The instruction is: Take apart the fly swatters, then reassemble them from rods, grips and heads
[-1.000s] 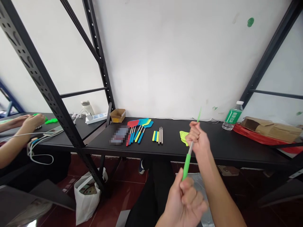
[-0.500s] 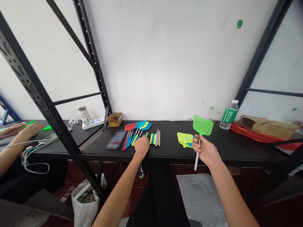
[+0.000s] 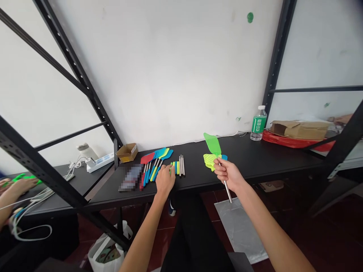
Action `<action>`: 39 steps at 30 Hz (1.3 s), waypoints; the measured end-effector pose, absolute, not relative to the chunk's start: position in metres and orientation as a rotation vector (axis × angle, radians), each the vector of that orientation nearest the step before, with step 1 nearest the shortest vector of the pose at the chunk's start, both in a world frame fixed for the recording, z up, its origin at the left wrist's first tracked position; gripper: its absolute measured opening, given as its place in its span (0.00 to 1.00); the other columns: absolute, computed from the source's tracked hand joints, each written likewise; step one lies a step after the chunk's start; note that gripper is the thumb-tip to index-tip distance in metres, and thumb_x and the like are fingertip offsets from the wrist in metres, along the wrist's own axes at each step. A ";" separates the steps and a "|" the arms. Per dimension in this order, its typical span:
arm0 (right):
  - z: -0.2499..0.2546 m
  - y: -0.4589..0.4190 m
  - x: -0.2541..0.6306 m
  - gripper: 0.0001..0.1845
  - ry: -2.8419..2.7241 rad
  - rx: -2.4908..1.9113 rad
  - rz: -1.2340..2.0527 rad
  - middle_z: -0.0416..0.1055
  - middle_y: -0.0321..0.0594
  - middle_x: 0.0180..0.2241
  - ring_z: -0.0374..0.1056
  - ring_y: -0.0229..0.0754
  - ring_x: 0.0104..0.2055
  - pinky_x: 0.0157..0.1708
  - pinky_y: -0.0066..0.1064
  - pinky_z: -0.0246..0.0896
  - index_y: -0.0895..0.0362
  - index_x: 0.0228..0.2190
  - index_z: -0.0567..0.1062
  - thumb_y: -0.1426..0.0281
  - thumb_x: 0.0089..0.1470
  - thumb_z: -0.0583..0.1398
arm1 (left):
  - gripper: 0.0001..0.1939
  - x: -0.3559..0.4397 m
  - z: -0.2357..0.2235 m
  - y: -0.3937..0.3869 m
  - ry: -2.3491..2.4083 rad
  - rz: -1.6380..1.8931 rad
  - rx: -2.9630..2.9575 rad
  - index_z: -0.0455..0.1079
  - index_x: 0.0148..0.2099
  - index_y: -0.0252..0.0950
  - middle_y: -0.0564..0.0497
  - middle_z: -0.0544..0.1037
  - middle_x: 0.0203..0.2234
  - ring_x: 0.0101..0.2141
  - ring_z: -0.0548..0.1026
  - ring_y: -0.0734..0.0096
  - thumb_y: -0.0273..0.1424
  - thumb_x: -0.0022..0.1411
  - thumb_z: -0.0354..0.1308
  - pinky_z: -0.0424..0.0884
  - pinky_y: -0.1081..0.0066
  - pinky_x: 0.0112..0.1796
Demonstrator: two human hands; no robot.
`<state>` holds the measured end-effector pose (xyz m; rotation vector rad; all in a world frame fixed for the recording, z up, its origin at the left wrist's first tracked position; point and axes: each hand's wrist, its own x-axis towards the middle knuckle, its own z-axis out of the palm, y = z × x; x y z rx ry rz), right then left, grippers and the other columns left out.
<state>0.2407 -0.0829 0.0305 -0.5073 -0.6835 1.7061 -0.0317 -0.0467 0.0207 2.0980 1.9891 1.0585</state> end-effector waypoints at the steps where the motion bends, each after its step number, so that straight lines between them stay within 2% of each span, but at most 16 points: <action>1: 0.031 -0.084 0.237 0.14 -0.691 -0.498 1.746 0.43 0.23 0.19 0.35 0.26 0.16 0.10 0.16 0.33 0.58 0.27 0.65 0.67 0.55 0.65 | 0.21 -0.023 0.025 -0.052 1.850 1.127 2.063 0.76 0.51 0.36 0.43 0.77 0.44 0.43 0.75 0.58 0.40 0.70 0.45 0.67 0.67 0.41; 6: 0.033 -0.091 0.212 0.17 -0.660 -0.399 2.010 0.40 0.22 0.18 0.31 0.27 0.16 0.10 0.17 0.28 0.55 0.26 0.59 0.66 0.57 0.64 | 0.27 0.040 0.035 -0.072 0.924 1.028 1.501 0.75 0.51 0.33 0.42 0.79 0.41 0.40 0.76 0.62 0.50 0.65 0.52 0.70 0.68 0.39; 9: 0.030 -0.093 0.205 0.19 -0.623 -0.327 2.082 0.40 0.21 0.18 0.29 0.27 0.16 0.10 0.18 0.26 0.55 0.26 0.58 0.66 0.56 0.65 | 0.29 0.075 0.037 -0.077 0.597 0.971 1.114 0.77 0.40 0.29 0.41 0.78 0.34 0.35 0.75 0.64 0.54 0.57 0.61 0.70 0.68 0.38; 12: 0.028 -0.090 0.209 0.21 -0.622 -0.298 2.050 0.40 0.21 0.17 0.28 0.26 0.16 0.10 0.18 0.25 0.55 0.25 0.58 0.66 0.54 0.67 | 0.25 0.098 0.038 -0.078 0.516 1.062 0.906 0.76 0.34 0.29 0.43 0.77 0.32 0.32 0.74 0.68 0.50 0.49 0.69 0.68 0.71 0.36; 18: 0.027 -0.086 0.220 0.22 -0.680 -0.469 1.822 0.40 0.21 0.17 0.27 0.27 0.17 0.10 0.17 0.27 0.56 0.25 0.60 0.64 0.52 0.69 | 0.18 0.129 0.044 -0.069 0.685 1.273 0.851 0.76 0.28 0.28 0.44 0.77 0.29 0.25 0.70 0.75 0.41 0.47 0.71 0.63 0.74 0.27; 23: 0.027 -0.087 0.227 0.21 -0.830 -0.686 1.600 0.43 0.22 0.17 0.31 0.26 0.16 0.10 0.16 0.31 0.56 0.24 0.62 0.60 0.52 0.67 | 0.15 0.132 0.054 -0.034 1.001 1.532 1.033 0.78 0.34 0.32 0.44 0.81 0.36 0.28 0.71 0.73 0.40 0.56 0.61 0.64 0.74 0.29; 25: 0.027 -0.086 0.234 0.17 -0.812 -0.740 1.521 0.45 0.23 0.17 0.33 0.26 0.16 0.10 0.16 0.32 0.57 0.27 0.66 0.61 0.53 0.67 | 0.15 0.128 0.054 -0.022 1.211 1.427 1.361 0.78 0.29 0.34 0.46 0.81 0.31 0.29 0.73 0.70 0.41 0.58 0.60 0.66 0.72 0.32; 27: 0.027 -0.085 0.244 0.13 -0.766 -0.754 1.453 0.48 0.23 0.17 0.36 0.27 0.15 0.10 0.16 0.34 0.56 0.35 0.70 0.63 0.53 0.66 | 0.18 0.126 0.050 -0.017 1.427 1.242 1.663 0.77 0.26 0.36 0.46 0.79 0.26 0.30 0.75 0.66 0.42 0.61 0.58 0.66 0.70 0.35; 30: 0.026 -0.082 0.259 0.18 -0.744 -0.731 1.377 0.52 0.25 0.19 0.40 0.27 0.15 0.11 0.15 0.36 0.51 0.44 0.69 0.65 0.53 0.67 | 0.21 0.131 0.039 -0.018 1.703 1.025 1.905 0.75 0.25 0.38 0.44 0.79 0.25 0.32 0.77 0.60 0.42 0.65 0.53 0.65 0.68 0.35; 39: 0.017 -0.071 0.277 0.17 -0.643 -0.672 1.313 0.51 0.23 0.18 0.41 0.26 0.14 0.10 0.15 0.36 0.51 0.36 0.67 0.66 0.50 0.69 | 0.21 0.146 0.017 -0.018 1.884 0.798 2.292 0.77 0.33 0.31 0.34 0.79 0.32 0.39 0.78 0.48 0.43 0.67 0.53 0.65 0.60 0.41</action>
